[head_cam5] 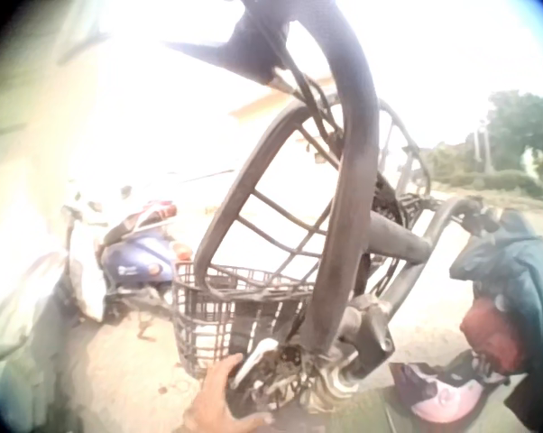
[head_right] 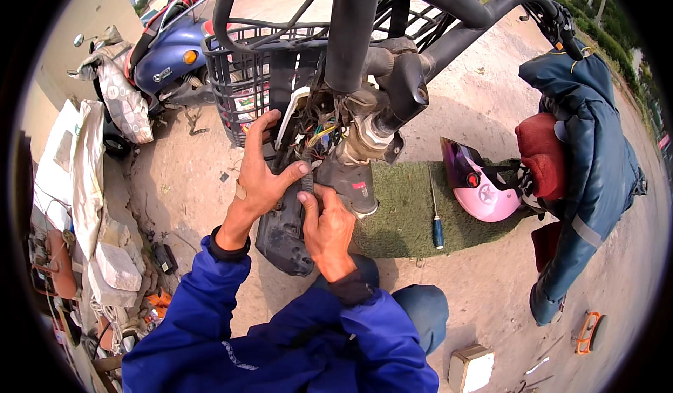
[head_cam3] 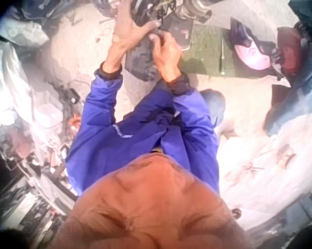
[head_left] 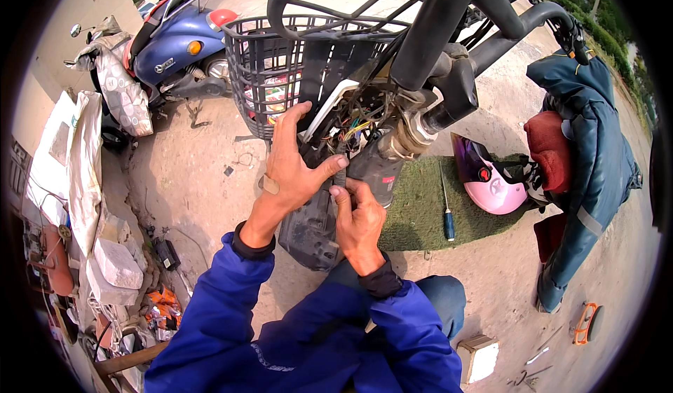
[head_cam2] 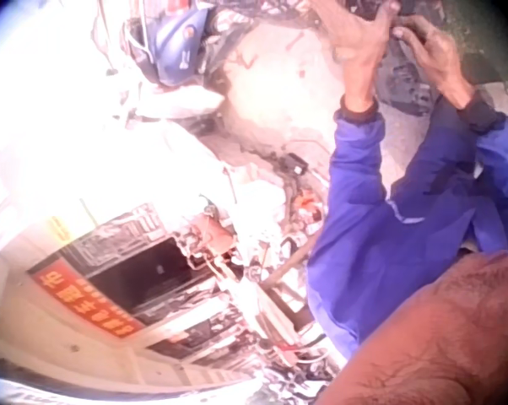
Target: The person repairs the front electrical components of a scooter using a screwdriver and pliers. They remove a plastic cover, adjust internal wiring, and reassemble the handlebar area. The person also briefly handles a white styrofoam block and a pink helmet during the process.
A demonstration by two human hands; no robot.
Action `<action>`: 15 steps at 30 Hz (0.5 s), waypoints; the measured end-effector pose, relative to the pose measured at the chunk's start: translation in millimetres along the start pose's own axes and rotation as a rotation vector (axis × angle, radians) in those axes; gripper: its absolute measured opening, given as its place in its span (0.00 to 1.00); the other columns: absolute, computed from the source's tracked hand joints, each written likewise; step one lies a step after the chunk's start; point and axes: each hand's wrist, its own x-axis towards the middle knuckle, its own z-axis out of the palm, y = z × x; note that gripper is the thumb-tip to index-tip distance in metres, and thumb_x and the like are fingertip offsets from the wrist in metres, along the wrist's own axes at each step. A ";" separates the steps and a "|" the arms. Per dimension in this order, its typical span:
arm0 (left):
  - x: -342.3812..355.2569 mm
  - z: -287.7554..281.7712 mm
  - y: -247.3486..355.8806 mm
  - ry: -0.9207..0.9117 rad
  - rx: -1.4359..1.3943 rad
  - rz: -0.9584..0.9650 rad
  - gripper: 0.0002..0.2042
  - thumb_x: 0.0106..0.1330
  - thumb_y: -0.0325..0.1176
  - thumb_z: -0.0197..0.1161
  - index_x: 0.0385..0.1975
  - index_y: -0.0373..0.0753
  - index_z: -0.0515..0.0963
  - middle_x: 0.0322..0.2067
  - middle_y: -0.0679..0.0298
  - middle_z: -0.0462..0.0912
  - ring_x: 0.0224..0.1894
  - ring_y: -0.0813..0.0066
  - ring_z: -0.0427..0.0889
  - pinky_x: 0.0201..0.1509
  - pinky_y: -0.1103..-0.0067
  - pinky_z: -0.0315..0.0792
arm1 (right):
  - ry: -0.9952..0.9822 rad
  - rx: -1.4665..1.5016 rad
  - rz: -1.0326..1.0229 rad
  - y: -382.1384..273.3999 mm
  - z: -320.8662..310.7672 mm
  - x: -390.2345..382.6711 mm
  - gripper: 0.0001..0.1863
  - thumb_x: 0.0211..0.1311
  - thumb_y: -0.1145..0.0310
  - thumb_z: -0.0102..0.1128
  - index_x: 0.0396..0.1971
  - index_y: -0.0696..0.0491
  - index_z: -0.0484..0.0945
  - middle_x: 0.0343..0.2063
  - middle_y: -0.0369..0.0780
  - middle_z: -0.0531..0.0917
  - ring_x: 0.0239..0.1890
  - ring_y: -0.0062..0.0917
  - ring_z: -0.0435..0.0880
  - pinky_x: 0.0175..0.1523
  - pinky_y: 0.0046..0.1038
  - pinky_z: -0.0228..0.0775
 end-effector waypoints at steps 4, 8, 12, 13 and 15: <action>4.3 14.6 -2.5 -0.138 -0.273 -0.126 0.44 0.60 0.38 0.79 0.72 0.28 0.62 0.59 0.44 0.78 0.60 0.48 0.81 0.66 0.63 0.73 | 0.015 -0.101 -0.093 -2.6 3.7 3.6 0.11 0.68 0.68 0.72 0.45 0.57 0.85 0.33 0.47 0.90 0.30 0.41 0.89 0.35 0.36 0.80; 8.4 27.0 -0.1 -0.092 -0.199 -0.223 0.33 0.63 0.32 0.75 0.67 0.30 0.68 0.49 0.44 0.84 0.50 0.46 0.86 0.54 0.62 0.78 | -0.017 -0.194 -0.152 -2.0 3.6 6.4 0.19 0.68 0.68 0.70 0.56 0.57 0.81 0.39 0.48 0.90 0.35 0.47 0.90 0.37 0.42 0.81; 13.5 29.9 1.0 0.062 0.112 -0.074 0.25 0.65 0.27 0.71 0.61 0.35 0.74 0.40 0.44 0.87 0.41 0.45 0.89 0.44 0.64 0.81 | -0.102 -0.110 -0.152 -10.0 4.5 6.6 0.28 0.69 0.72 0.67 0.67 0.57 0.73 0.43 0.50 0.89 0.39 0.49 0.90 0.38 0.42 0.82; 14.2 30.1 0.7 0.079 0.106 -0.036 0.24 0.65 0.27 0.71 0.61 0.35 0.74 0.39 0.43 0.87 0.40 0.43 0.89 0.41 0.63 0.81 | -0.117 -0.136 -0.180 -9.2 3.0 4.0 0.29 0.69 0.72 0.67 0.68 0.57 0.72 0.44 0.50 0.89 0.39 0.50 0.90 0.38 0.43 0.82; 13.9 31.4 -1.5 0.078 0.132 -0.039 0.23 0.63 0.27 0.72 0.58 0.34 0.74 0.35 0.46 0.86 0.37 0.43 0.88 0.39 0.60 0.79 | -0.148 -0.186 -0.238 -5.6 0.5 -1.6 0.31 0.68 0.74 0.66 0.70 0.57 0.70 0.46 0.51 0.88 0.40 0.51 0.90 0.39 0.43 0.82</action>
